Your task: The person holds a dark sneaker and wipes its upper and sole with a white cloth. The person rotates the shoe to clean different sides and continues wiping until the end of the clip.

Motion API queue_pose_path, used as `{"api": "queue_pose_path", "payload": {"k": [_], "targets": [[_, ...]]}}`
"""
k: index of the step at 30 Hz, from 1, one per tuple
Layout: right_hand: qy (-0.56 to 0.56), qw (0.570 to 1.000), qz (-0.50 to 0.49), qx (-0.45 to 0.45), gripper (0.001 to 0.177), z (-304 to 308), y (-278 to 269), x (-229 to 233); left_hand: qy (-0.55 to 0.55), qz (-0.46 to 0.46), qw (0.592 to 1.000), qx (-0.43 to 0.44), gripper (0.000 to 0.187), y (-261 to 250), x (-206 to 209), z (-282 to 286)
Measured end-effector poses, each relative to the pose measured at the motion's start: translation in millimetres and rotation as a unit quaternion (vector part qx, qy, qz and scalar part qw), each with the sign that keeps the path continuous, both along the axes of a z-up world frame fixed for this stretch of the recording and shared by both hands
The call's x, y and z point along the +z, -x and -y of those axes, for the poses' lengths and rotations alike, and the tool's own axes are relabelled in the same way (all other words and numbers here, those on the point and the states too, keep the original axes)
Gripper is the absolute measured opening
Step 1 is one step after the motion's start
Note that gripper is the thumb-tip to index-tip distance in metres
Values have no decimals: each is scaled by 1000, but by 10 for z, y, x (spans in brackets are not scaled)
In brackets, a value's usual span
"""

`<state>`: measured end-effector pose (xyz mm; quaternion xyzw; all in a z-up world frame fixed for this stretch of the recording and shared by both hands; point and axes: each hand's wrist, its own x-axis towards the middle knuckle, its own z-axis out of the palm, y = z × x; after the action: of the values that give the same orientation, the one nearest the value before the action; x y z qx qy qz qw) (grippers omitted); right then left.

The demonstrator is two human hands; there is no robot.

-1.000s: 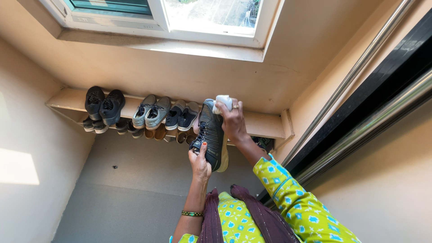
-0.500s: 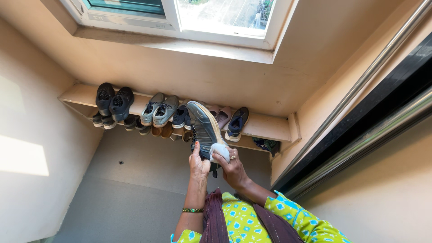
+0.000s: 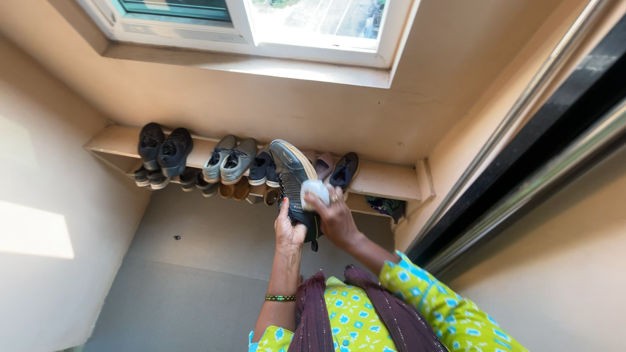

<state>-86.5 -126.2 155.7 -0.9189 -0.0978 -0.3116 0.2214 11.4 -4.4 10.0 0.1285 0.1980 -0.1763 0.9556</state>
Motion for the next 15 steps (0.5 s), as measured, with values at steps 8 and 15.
{"api": "queue_pose_path", "payload": {"k": [8,15], "targets": [[-5,998,-31,52,59,-26,467,-188,34,-55,997,39,31,-131,-72,-148],[-16,999,-36,23,55,-31,-148,158,-33,16,999,-20,34,52,22,121]]}}
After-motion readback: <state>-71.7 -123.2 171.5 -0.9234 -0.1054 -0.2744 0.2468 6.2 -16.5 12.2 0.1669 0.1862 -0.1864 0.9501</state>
